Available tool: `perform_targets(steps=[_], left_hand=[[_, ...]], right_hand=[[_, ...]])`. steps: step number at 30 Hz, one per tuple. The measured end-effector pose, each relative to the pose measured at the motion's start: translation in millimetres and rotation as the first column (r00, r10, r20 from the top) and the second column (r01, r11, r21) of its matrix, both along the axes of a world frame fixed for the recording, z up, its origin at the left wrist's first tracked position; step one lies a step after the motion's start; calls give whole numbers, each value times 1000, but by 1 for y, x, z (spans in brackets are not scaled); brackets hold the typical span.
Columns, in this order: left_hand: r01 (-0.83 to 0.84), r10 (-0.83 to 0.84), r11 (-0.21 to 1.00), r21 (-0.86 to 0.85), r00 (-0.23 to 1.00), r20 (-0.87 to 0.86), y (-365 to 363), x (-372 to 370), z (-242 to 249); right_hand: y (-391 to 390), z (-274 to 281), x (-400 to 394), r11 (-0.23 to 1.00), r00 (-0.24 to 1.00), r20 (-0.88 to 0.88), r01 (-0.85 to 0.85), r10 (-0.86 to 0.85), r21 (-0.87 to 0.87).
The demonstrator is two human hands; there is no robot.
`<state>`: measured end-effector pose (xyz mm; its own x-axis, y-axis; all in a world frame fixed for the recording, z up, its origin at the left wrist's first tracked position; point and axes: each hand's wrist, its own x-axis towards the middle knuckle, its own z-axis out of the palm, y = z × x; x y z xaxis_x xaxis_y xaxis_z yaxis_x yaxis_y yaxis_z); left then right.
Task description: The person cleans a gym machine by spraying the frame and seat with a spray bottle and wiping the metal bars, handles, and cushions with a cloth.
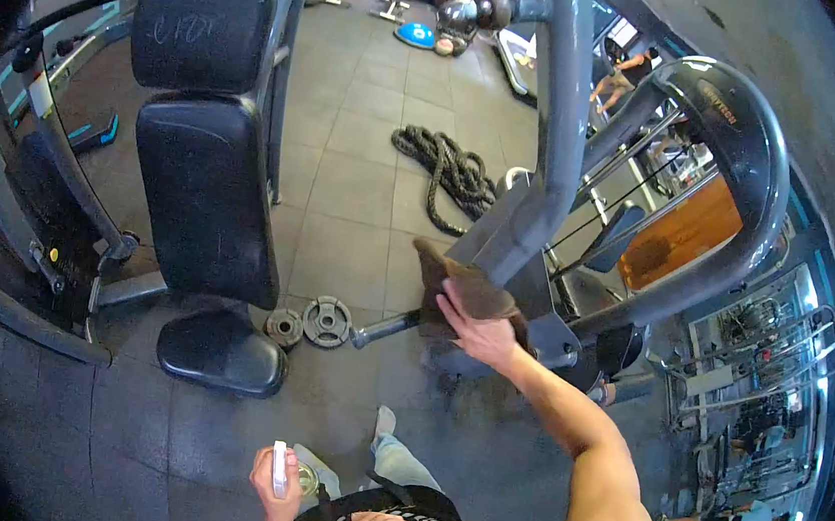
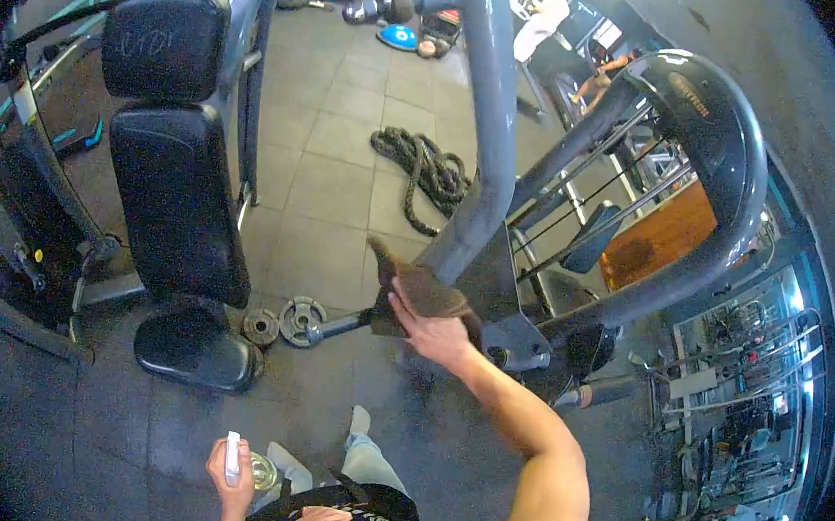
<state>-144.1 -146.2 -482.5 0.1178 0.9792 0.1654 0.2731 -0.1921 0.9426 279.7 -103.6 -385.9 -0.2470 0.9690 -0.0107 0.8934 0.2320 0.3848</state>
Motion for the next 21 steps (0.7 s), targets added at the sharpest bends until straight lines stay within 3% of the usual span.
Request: perform_targets(steps=[2,3,5,8,9,10,12,13,14,16,17,21], left_hand=[[-2,2,1000,20,1000,6,5,3,-1],[2,-2,1000,29,1000,6,7,5,-2],[5,-5,999,45,1000,3,11,10,-2],[-31,32,998,50,999,-4,13,20,2],[-43,44,998,40,999,-15,12,22,6],[-60,61,998,30,998,-31,11,25,11],[-99,102,993,59,994,-48,7,32,20],[-112,116,991,68,991,-62,4,34,23],[-127,132,990,67,988,-83,1,38,29],[-162,166,986,38,980,-110,-5,44,37],[-180,182,983,25,976,-118,-9,50,41],[-297,297,955,17,954,-45,-23,62,20]], right_hand=[[-1,26,20,991,997,68,31,-39,127],[0,38,24,939,992,118,-10,-33,344],[16,66,29,824,999,-26,31,-20,565],[70,139,-3,428,922,-230,81,310,900],[87,153,-4,373,842,-321,157,433,915],[90,170,-6,520,625,-640,401,447,754],[100,208,14,762,196,-919,513,342,394],[112,223,33,840,85,-958,465,273,280],[125,230,48,821,147,-931,438,335,365],[120,260,14,910,-211,-952,394,223,126],[121,262,12,936,-312,-929,342,200,86],[118,200,32,985,-542,-830,168,130,44]])
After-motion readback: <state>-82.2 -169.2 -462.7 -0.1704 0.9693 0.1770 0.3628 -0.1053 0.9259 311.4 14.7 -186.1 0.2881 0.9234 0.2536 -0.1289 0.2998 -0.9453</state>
